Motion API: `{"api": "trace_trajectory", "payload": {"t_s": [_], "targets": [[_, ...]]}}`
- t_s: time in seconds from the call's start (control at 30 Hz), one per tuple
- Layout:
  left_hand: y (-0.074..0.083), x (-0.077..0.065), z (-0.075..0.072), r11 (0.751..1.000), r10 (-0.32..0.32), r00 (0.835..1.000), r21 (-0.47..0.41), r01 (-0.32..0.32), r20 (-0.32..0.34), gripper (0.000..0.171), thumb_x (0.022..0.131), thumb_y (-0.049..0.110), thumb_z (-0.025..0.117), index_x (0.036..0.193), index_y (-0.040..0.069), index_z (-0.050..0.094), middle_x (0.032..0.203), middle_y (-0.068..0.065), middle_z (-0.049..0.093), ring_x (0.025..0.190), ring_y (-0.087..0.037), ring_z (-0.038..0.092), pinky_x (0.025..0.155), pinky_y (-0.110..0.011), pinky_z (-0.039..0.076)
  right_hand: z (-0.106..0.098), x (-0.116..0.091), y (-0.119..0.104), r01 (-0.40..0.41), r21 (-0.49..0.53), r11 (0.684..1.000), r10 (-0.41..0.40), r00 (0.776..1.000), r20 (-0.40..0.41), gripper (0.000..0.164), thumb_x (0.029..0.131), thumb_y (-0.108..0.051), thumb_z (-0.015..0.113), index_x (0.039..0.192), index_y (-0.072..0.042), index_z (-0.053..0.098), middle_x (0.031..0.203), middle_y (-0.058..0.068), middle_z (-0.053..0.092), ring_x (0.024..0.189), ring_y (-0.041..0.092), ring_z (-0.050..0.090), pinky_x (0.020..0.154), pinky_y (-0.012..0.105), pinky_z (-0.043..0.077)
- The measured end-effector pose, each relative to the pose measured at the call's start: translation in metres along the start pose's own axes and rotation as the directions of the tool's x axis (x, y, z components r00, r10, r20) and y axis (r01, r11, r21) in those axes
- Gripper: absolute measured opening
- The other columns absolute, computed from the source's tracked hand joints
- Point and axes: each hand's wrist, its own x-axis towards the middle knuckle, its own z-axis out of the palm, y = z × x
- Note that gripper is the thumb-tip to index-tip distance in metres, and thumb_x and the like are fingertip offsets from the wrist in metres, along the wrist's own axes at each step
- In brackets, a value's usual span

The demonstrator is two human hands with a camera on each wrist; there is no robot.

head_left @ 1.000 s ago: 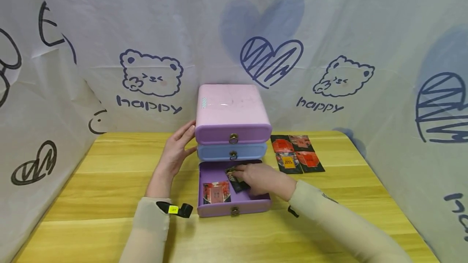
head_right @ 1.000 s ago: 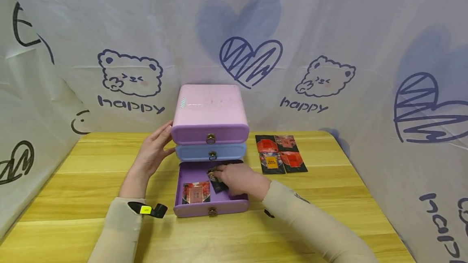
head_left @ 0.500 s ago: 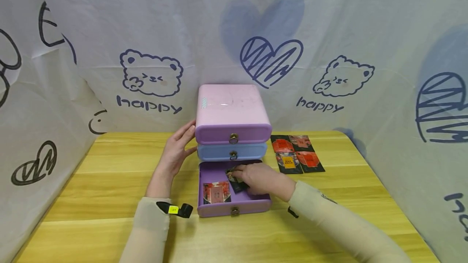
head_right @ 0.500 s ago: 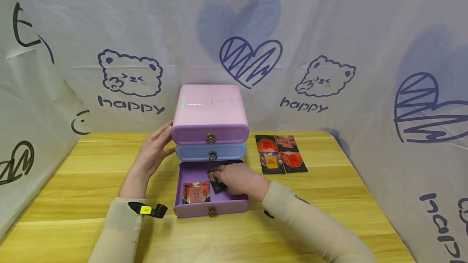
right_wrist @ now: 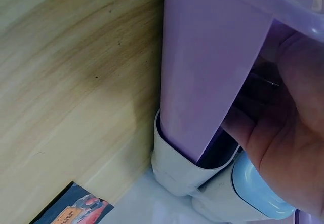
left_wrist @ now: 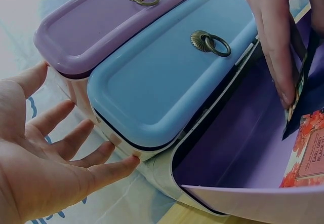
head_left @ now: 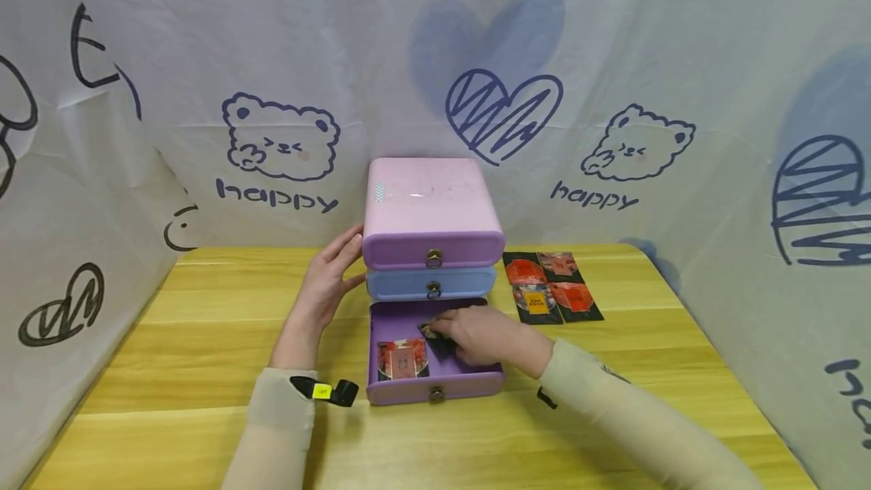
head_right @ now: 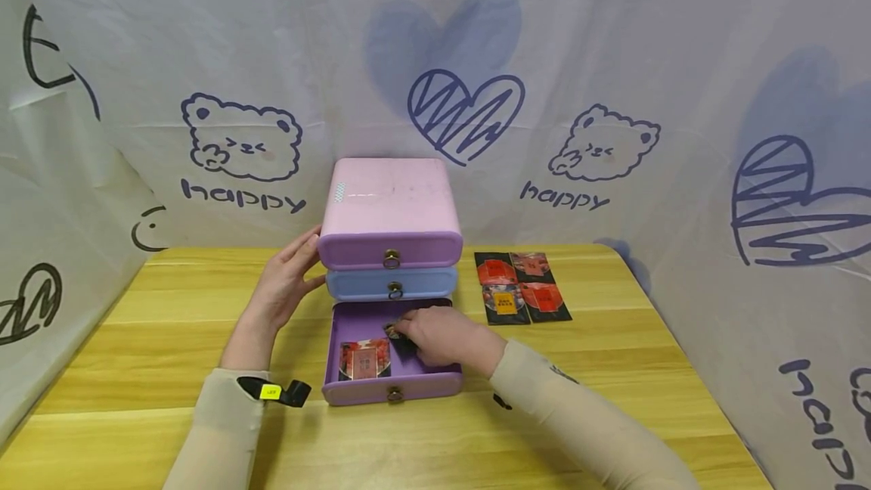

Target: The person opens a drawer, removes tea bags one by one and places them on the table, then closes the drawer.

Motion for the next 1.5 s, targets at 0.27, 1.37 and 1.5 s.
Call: {"api": "trace_trajectory", "payload": {"t_s": [0.27,1.37,1.5], "targets": [[-0.001,-0.001,0.001,1.0,-0.006,1.0,-0.007,0.006,-0.002,0.051,0.086,0.043,0.058,0.132,0.023,0.048,0.138,-0.006,0.041,0.119,-0.019,0.039,0.096,-0.056,0.036,-0.001,-0.003,-0.001,0.022,0.044,0.999,-0.02,0.999,-0.045,0.042,0.083,-0.014,0.058,0.124,-0.012,0.054,0.117,0.003,0.06,0.101,0.015,0.054,0.084,0.033,0.049],[-0.001,0.001,0.0,1.0,-0.017,1.0,0.011,0.017,-0.01,0.051,0.087,0.043,0.057,0.132,0.023,0.048,0.138,-0.006,0.041,0.119,-0.019,0.039,0.095,-0.056,0.036,-0.015,-0.029,-0.009,0.012,0.096,0.995,0.015,0.963,-0.27,0.028,0.088,-0.013,0.05,0.114,-0.017,0.06,0.102,-0.005,0.065,0.083,0.007,0.057,0.066,0.026,0.053],[-0.001,0.001,0.0,1.0,-0.013,1.0,0.001,0.013,-0.002,0.052,0.087,0.043,0.057,0.133,0.022,0.047,0.138,-0.007,0.04,0.119,-0.019,0.039,0.096,-0.056,0.036,-0.017,-0.036,-0.01,-0.015,0.084,0.996,0.04,0.95,-0.309,0.031,0.087,-0.013,0.053,0.117,-0.017,0.058,0.107,-0.003,0.064,0.087,0.009,0.058,0.067,0.028,0.053]]}}
